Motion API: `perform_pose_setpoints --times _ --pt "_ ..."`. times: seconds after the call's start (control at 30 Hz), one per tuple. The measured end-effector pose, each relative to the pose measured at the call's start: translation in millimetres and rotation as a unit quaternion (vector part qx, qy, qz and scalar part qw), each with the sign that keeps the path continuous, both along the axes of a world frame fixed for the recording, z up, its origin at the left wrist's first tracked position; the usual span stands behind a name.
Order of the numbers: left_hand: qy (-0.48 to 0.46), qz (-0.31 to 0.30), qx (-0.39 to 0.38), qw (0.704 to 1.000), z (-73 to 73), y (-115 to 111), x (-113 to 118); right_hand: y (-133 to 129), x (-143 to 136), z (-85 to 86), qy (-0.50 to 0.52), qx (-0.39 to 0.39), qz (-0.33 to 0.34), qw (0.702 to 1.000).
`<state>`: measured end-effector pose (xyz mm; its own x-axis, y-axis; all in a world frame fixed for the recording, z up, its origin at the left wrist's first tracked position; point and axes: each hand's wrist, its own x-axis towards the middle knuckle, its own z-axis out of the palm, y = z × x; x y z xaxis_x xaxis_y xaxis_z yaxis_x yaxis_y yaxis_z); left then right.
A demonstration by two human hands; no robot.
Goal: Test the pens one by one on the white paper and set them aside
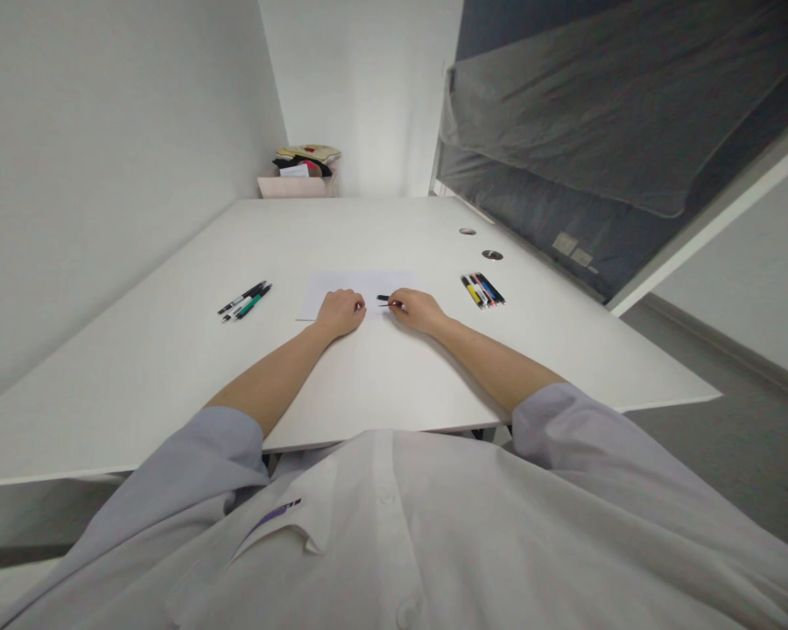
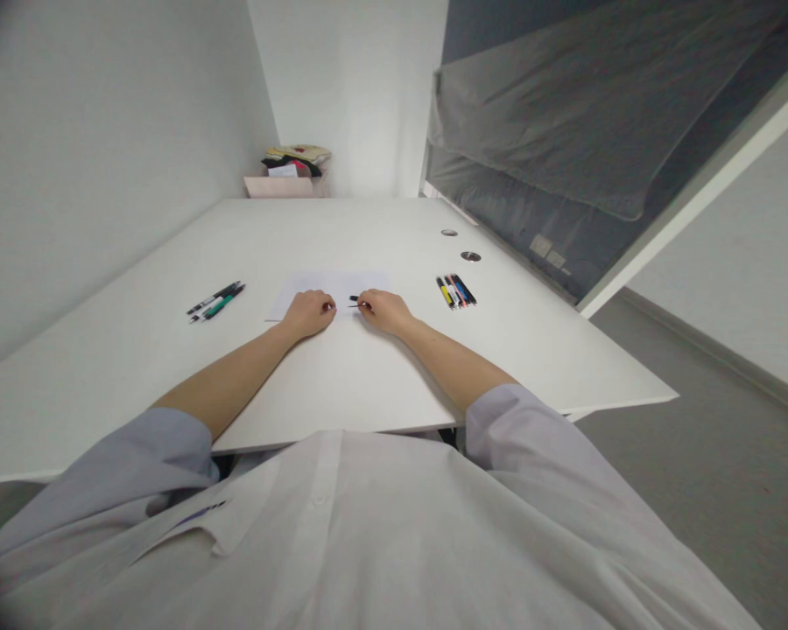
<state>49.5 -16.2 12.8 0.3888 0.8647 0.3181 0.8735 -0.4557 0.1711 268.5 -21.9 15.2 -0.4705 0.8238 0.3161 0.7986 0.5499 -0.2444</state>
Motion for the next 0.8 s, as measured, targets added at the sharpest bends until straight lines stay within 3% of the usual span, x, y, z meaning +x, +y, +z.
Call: perform_pose_setpoints --times 0.27,0.8 --pt "-0.108 -0.067 -0.032 0.991 -2.4 0.4 1.3 -1.3 -1.1 -1.2 0.009 0.002 -0.003 1.000" --pt "-0.171 -0.072 -0.052 0.981 -1.1 -4.4 7.7 2.1 -6.0 -5.3 0.043 0.014 0.033 0.998"
